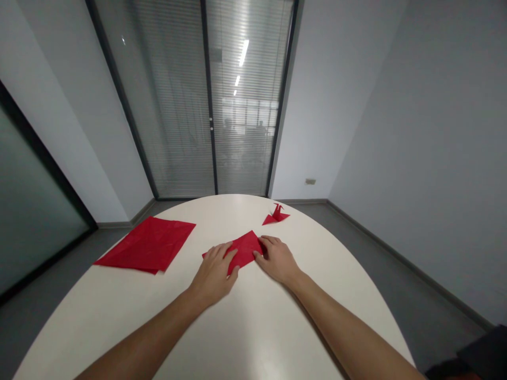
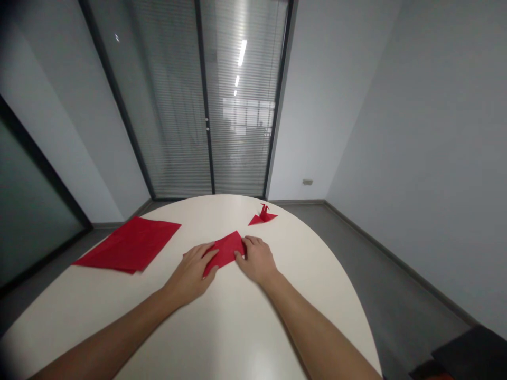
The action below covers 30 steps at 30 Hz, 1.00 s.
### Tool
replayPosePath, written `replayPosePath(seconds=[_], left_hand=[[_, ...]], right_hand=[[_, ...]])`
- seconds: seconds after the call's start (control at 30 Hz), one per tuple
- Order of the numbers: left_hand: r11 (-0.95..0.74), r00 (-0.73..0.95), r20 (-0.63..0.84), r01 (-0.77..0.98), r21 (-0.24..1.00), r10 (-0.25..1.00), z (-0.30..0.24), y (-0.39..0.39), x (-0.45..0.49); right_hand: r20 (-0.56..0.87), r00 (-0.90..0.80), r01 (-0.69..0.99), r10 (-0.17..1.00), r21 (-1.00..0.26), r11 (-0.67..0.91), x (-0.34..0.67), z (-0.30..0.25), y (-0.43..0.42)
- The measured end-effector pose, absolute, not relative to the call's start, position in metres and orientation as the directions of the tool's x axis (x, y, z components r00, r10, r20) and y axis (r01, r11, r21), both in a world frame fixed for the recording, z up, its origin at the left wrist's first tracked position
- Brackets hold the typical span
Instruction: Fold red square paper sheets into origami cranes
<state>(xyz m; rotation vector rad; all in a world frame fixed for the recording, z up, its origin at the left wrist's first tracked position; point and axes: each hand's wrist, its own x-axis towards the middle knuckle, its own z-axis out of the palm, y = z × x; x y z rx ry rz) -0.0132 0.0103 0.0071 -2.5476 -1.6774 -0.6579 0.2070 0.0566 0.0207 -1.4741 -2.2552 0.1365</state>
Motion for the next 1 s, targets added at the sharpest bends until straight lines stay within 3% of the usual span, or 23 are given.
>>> replayPosePath(seconds=[0.33,0.5,0.63,1.0], left_hand=[[-0.466,0.396,0.301,0.858,0.217,0.868,0.018,0.003,-0.01],[-0.477,0.413,0.289,0.855,0.202,0.864,0.02,0.0,-0.008],[-0.51,0.444,0.288,0.83,0.225,0.848,0.019,0.001,-0.008],[-0.52,0.463,0.272,0.83,0.202,0.844,0.019,0.0,-0.009]], right_hand=[[0.328,-0.271,0.852,0.905,-0.356,0.384,0.203,0.017,0.057],[0.332,-0.162,0.914,0.929,-0.305,0.268,0.204,0.016,0.057],[0.325,-0.162,0.914,0.932,-0.307,0.266,0.205,0.016,0.058],[0.345,-0.103,0.775,0.933,-0.56,0.293,0.202,0.02,0.058]])
